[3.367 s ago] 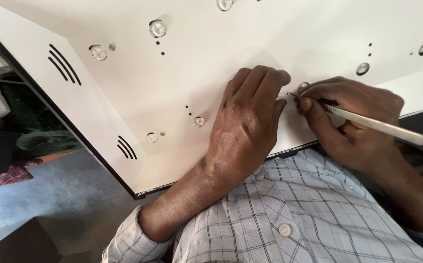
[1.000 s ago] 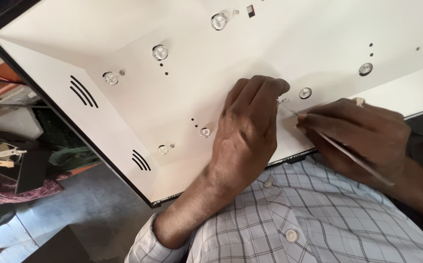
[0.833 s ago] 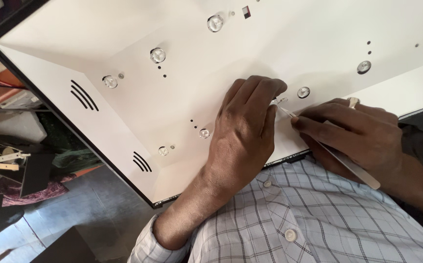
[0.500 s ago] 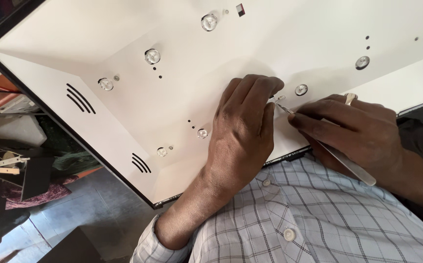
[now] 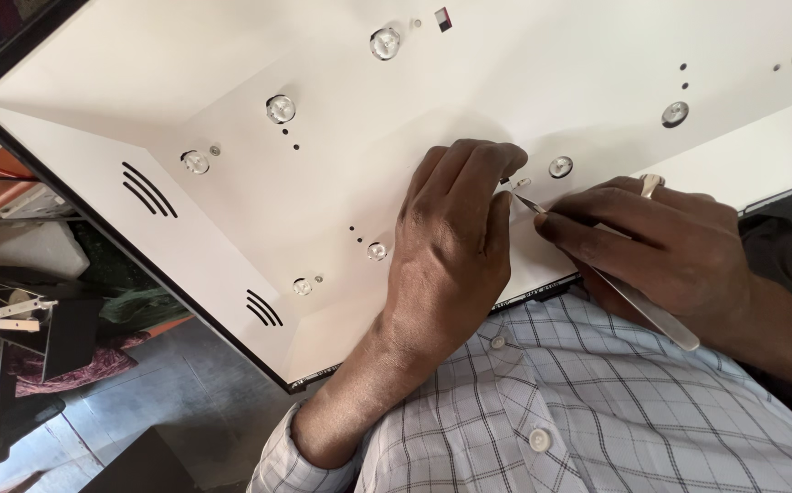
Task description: The person sits with a white light fixture panel on their lap and uses a metal rod to press small clear lens covers into holes on the panel, working on one lens at a time and steadying the panel with the other hand.
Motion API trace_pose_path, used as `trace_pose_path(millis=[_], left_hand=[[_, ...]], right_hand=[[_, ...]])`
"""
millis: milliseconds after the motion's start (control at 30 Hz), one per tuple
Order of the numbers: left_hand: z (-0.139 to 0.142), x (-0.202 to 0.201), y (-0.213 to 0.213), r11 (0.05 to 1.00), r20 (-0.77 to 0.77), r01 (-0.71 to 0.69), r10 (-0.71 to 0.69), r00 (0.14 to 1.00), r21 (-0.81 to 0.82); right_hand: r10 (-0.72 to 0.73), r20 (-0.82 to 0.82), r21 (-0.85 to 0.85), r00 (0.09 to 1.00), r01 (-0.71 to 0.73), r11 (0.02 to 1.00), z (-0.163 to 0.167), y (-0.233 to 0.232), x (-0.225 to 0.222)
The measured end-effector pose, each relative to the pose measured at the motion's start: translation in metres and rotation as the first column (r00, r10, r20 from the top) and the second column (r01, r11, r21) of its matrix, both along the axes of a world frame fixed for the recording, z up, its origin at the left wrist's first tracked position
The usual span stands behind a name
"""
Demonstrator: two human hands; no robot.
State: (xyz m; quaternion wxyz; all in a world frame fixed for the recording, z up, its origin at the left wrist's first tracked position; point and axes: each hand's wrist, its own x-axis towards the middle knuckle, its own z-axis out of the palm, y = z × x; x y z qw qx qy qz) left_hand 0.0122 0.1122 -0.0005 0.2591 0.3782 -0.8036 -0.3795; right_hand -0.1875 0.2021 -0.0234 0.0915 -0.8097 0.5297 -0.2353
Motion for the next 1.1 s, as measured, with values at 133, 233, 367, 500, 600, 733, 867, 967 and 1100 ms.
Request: trace_pose_path(millis=[133,233,367,500,600,733,867,967,1100], left_hand=[[0.0,0.0,0.0,1.0,-0.005,0.004,-0.004,1.0,-0.008],[0.001,0.001,0.001,1.0,0.002,0.001,-0.001,1.0,0.005],[0.002,0.0,0.0,1.0,0.0,-0.004,0.004,1.0,0.006],[0.002,0.0,-0.001,1.0,0.011,-0.005,0.005,1.0,0.009],[0.002,-0.001,-0.001,1.0,0.013,-0.003,0.002,1.0,0.011],[0.002,0.0,-0.001,1.0,0.001,-0.004,0.004,1.0,-0.008],[0.002,0.001,-0.002,1.0,0.005,-0.002,0.002,1.0,-0.005],[0.002,0.0,-0.001,1.0,0.0,-0.004,0.004,1.0,-0.006],[0.002,0.0,-0.001,1.0,0.012,-0.005,0.005,1.0,-0.004]], right_hand=[[-0.002,0.028,0.006,1.0,0.002,1.0,0.0,-0.001,0.0],[0.0,0.03,0.004,1.0,-0.001,1.0,0.0,0.0,0.0],[0.019,0.049,0.005,0.999,-0.02,1.0,0.0,-0.002,0.0],[0.012,0.01,0.016,1.0,-0.012,1.0,0.003,-0.001,0.001],[0.024,-0.006,0.054,1.0,-0.023,0.998,0.005,-0.001,0.001],[0.028,-0.033,0.066,0.999,-0.025,0.997,0.006,-0.001,0.001],[0.023,-0.034,0.079,0.999,-0.02,0.997,0.007,-0.002,-0.001],[0.016,-0.047,0.072,0.999,-0.013,0.997,0.009,-0.003,-0.002],[0.022,-0.05,0.083,0.998,-0.018,0.996,0.01,-0.003,-0.005]])
